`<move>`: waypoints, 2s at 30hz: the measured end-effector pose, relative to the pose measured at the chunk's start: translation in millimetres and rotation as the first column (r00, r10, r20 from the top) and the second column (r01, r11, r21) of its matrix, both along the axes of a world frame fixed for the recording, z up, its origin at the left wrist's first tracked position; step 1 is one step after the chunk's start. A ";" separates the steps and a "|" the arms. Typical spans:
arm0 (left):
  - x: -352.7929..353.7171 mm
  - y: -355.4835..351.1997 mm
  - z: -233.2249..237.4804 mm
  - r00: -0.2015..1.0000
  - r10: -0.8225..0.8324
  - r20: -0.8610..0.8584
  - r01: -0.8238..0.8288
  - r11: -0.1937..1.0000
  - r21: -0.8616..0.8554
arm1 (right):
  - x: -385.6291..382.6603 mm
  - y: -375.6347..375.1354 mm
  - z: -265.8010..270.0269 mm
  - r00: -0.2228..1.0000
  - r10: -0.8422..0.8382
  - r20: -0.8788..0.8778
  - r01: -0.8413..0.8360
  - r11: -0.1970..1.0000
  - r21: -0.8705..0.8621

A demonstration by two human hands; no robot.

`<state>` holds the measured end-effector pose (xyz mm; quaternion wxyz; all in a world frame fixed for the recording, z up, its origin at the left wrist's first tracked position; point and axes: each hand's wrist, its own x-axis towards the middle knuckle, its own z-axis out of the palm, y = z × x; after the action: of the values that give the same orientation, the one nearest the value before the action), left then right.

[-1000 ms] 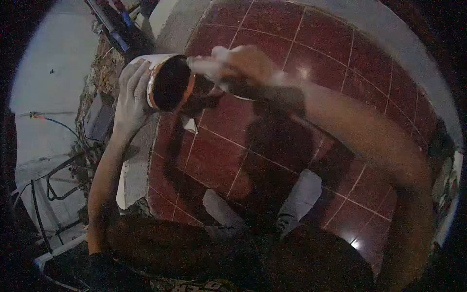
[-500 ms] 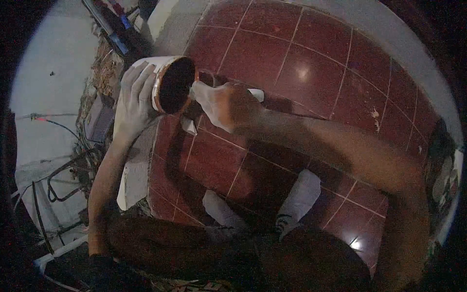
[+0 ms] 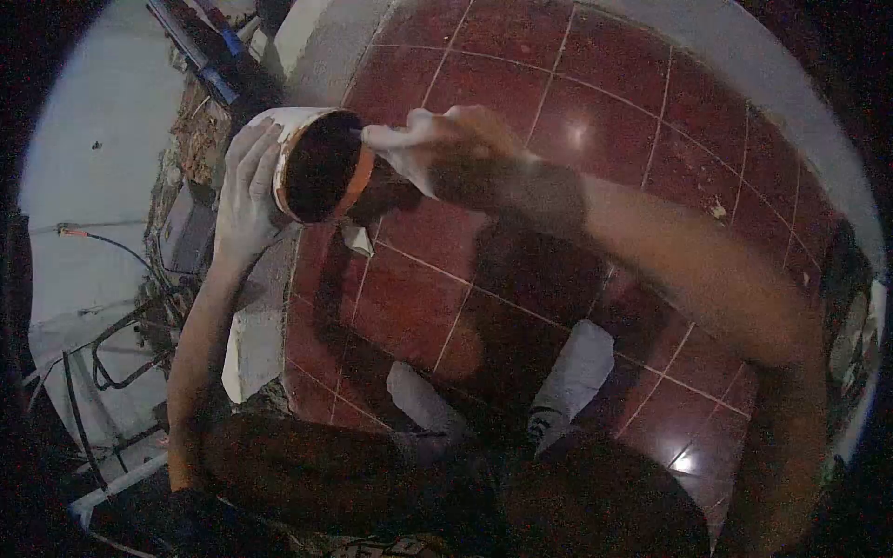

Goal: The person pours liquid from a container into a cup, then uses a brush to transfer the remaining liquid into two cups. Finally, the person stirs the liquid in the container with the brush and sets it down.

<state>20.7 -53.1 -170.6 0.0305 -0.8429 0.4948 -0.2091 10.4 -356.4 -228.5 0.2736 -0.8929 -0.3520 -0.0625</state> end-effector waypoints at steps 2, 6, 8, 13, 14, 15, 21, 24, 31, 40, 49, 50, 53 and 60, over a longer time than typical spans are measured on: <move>0.4 -2.4 0.2 1.000 0.007 -0.005 -0.007 1.000 -0.029 | -11.3 6.0 -8.0 0.998 0.026 0.048 -0.027 1.000 0.011; -4.2 -1.1 2.3 1.000 0.023 -0.005 -0.023 0.999 -0.033 | -14.3 12.8 -20.1 0.994 0.095 0.046 -0.102 0.971 0.214; 2.9 -0.9 2.1 0.999 -0.003 0.040 0.005 0.998 -0.056 | -11.6 10.0 -17.5 0.994 0.101 0.045 -0.108 0.972 0.208; 1.2 2.0 9.9 0.999 0.020 0.030 -0.017 0.997 -0.075 | 1.3 -0.4 -13.1 0.983 0.081 0.167 -0.100 0.989 0.110; 4.1 1.6 8.5 0.997 -0.014 0.070 0.018 0.998 -0.062 | 0.5 -4.9 -8.1 0.985 0.054 0.163 -0.072 0.992 0.101; 5.1 1.0 7.6 0.993 -0.047 0.108 0.052 0.998 -0.048 | -0.3 -6.7 -3.3 0.987 0.029 0.157 -0.044 0.995 0.090; -1.8 -5.6 7.5 0.998 -0.007 0.069 0.009 1.000 -0.030 | -14.2 9.1 -16.5 0.996 0.075 -0.044 -0.062 0.968 0.242; -3.4 -9.3 10.3 0.998 -0.037 0.044 0.037 0.999 0.002 | -12.0 11.0 -31.0 0.976 0.136 0.172 -0.176 0.953 0.245; -3.1 -9.8 1.2 0.997 -0.035 0.064 0.039 0.997 -0.062 | -23.8 20.3 -33.1 0.979 0.130 -0.157 -0.057 0.914 0.401; 5.9 -14.1 -4.7 0.998 0.027 0.050 -0.024 0.998 -0.057 | -21.2 41.2 -21.6 0.906 0.129 -0.403 0.076 0.887 0.455; 7.5 -7.4 -20.6 0.988 0.046 0.148 -0.053 0.998 0.041 | -12.4 47.2 -38.9 0.470 0.373 -0.800 0.266 0.804 0.531; 6.2 -7.5 -23.7 0.989 0.041 0.141 -0.041 0.999 -0.005 | -8.8 55.2 -77.1 0.657 0.478 -0.583 0.127 0.692 0.711; 3.3 -5.0 -23.0 0.990 0.107 0.093 -0.102 0.993 -0.051 | -8.7 29.8 -81.3 0.538 0.648 -0.540 0.149 0.558 0.817; 0.0 21.0 -33.0 0.977 0.213 -0.005 -0.213 0.975 -0.062 | -5.0 -9.5 -35.5 0.468 0.399 -0.788 0.369 0.723 0.585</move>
<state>20.7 -32.1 -203.7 0.0267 -0.8915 0.3946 -0.2208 5.4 -365.9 -264.1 0.7257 -0.6159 -0.1161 0.2838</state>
